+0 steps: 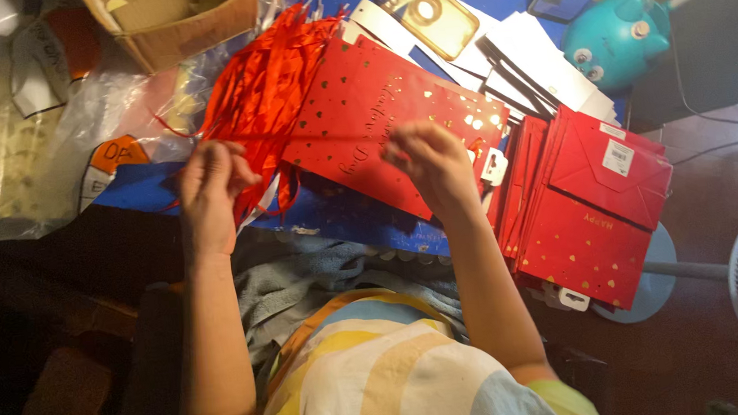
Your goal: The person assembles red gift bags by threading red ribbons through white plastic handles and securing them with tape. They repeat this process for multiple bags, stacking completed ones on the table.
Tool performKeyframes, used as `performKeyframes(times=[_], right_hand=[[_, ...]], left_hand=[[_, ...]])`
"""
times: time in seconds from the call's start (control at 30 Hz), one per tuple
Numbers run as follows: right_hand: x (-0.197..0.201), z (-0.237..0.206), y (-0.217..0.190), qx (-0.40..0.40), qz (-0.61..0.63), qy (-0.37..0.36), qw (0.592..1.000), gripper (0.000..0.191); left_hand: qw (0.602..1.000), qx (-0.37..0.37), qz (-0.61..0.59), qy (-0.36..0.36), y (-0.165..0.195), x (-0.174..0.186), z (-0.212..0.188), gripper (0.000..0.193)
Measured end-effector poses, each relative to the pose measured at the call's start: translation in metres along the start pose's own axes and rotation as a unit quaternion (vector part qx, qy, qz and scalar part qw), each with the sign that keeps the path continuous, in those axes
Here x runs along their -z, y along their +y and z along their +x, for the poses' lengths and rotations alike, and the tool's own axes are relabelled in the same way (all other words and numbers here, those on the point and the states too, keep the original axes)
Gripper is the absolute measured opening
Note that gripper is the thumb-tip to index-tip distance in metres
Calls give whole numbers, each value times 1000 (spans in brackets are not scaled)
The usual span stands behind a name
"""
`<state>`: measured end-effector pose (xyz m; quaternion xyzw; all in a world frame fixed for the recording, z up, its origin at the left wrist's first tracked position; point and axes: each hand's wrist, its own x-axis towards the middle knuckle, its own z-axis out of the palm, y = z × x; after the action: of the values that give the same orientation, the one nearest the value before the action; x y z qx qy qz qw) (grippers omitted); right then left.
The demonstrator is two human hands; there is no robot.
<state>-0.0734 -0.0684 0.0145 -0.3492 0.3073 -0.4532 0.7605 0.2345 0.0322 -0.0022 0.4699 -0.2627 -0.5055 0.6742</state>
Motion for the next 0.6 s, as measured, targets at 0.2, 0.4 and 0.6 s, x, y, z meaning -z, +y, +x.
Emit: performKeyframes(times=[0.2, 0.4, 0.6], right_hand=[[-70, 90, -3, 20, -29, -67, 997, 41], [-37, 49, -10, 73, -149, 4, 986, 34], [36, -70, -15, 74, -172, 160, 969, 21]], left_hand=[[982, -104, 84, 133, 9, 19, -3, 33], [740, -321, 571, 150, 12, -8, -31, 44], [748, -275, 590, -130, -14, -82, -27, 69]])
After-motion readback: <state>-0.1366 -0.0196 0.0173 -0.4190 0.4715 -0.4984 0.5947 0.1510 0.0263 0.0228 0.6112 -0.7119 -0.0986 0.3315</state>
